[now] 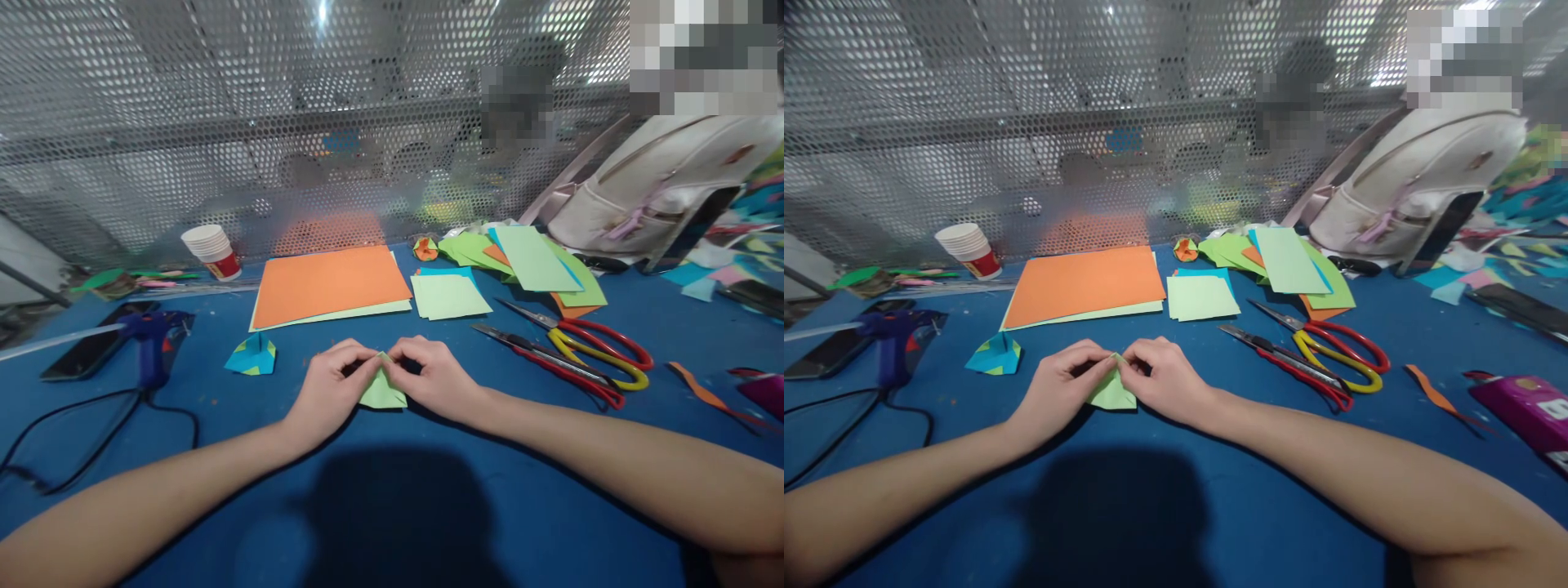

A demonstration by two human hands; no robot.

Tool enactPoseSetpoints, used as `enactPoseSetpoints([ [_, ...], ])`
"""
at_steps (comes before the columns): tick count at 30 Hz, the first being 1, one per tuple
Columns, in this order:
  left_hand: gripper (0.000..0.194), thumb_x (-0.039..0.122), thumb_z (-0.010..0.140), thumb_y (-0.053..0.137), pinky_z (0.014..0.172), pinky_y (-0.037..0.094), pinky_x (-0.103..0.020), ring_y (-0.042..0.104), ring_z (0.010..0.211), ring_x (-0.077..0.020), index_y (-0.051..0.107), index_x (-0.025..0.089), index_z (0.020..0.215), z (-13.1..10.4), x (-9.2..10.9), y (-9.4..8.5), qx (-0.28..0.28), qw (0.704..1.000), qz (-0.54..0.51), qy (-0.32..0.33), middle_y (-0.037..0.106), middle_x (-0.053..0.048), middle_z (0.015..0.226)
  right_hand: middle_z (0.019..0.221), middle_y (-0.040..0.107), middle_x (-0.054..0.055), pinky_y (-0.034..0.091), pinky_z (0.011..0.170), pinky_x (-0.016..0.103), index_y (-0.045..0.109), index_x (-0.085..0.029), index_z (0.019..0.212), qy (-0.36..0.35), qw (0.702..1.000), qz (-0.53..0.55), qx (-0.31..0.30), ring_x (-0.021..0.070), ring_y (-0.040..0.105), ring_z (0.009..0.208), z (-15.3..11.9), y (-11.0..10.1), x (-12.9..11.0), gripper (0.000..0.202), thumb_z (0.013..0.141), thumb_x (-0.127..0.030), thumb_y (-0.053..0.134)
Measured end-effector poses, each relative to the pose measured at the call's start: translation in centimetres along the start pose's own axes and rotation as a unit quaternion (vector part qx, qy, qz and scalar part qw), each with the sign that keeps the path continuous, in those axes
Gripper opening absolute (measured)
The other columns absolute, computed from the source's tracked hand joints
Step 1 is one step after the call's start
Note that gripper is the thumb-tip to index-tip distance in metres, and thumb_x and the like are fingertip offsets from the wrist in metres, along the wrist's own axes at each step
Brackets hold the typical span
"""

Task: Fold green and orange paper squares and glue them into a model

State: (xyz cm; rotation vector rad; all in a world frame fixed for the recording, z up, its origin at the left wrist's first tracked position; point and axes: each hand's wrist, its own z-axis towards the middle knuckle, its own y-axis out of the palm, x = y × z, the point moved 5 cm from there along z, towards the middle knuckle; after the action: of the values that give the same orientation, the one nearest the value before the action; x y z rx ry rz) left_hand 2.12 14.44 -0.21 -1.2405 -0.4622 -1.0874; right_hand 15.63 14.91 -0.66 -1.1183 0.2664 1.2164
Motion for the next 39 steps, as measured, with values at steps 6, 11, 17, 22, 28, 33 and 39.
enactPoseSetpoints([
  [6,0.017,0.028,0.082,0.055,0.064,0.044,-0.025,0.057,0.071,-0.0141,0.067,0.018,0.074,-0.1,0.1,-0.5,0.035,0.999,-0.009,-0.017,0.063,-0.002,0.076,0.054,0.052,-0.003,0.035,0.057,0.023,0.050,-0.018,0.058,0.044,0.999,-0.009,-0.027,0.0090,0.044,0.052,0.1,0.2,0.5,0.023,0.081,-0.021,0.050],
  [11,0.013,0.026,0.081,0.055,0.065,0.044,-0.024,0.056,0.072,-0.0135,0.066,0.018,0.081,0.0,0.0,0.0,-0.001,0.999,0.005,-0.033,0.064,-0.001,0.079,0.053,0.053,-0.003,0.035,0.058,0.024,0.050,-0.018,0.056,0.046,0.998,-0.032,0.006,0.0090,0.045,0.053,0.0,0.1,0.8,0.023,0.078,-0.018,0.052],
  [17,0.008,0.019,0.077,0.053,0.061,0.042,-0.022,0.054,0.067,-0.0116,0.061,0.017,0.076,0.0,-0.4,0.2,-0.007,0.997,-0.002,-0.071,0.062,0.002,0.071,0.061,0.056,-0.002,0.035,0.065,0.027,0.054,-0.017,0.064,-0.007,0.998,-0.051,0.026,0.0099,0.049,0.058,-0.2,0.0,0.0,0.017,0.081,-0.020,0.052],
  [22,0.007,0.022,0.076,0.055,0.061,0.042,-0.023,0.053,0.066,-0.0120,0.060,0.017,0.075,0.0,-0.5,-0.1,0.024,0.995,-0.016,-0.095,0.062,0.002,0.071,0.059,0.053,-0.003,0.034,0.064,0.027,0.048,-0.018,0.062,0.007,0.997,-0.082,0.011,0.0099,0.045,0.056,-0.3,0.2,0.1,0.016,0.077,-0.019,0.052],
  [28,0.008,0.023,0.075,0.056,0.058,0.043,-0.022,0.053,0.064,-0.0112,0.059,0.018,0.080,0.0,-0.8,0.6,-0.018,0.993,-0.054,-0.108,0.061,0.002,0.073,0.054,0.049,-0.003,0.033,0.061,0.026,0.043,-0.019,0.057,0.003,0.993,-0.113,0.032,0.0099,0.040,0.054,-0.3,0.3,0.5,0.022,0.078,-0.018,0.050],
  [33,0.005,0.019,0.073,0.054,0.057,0.040,-0.023,0.048,0.062,-0.0107,0.058,0.017,0.073,0.0,-1.0,0.5,-0.009,0.994,-0.036,-0.107,0.056,0.003,0.067,0.057,0.051,-0.003,0.034,0.064,0.026,0.047,-0.019,0.061,-0.039,0.992,-0.117,0.038,0.0101,0.042,0.055,-0.4,0.3,-0.2,0.019,0.079,-0.020,0.050],
  [39,0.004,0.018,0.072,0.054,0.058,0.040,-0.023,0.048,0.063,-0.0109,0.057,0.017,0.075,-0.2,-1.3,0.5,-0.013,0.994,-0.040,-0.106,0.055,0.003,0.068,0.061,0.056,-0.001,0.034,0.066,0.028,0.052,-0.018,0.065,-0.079,0.990,-0.119,0.023,0.0107,0.046,0.057,-0.6,0.3,-0.2,0.023,0.087,-0.019,0.046],
])
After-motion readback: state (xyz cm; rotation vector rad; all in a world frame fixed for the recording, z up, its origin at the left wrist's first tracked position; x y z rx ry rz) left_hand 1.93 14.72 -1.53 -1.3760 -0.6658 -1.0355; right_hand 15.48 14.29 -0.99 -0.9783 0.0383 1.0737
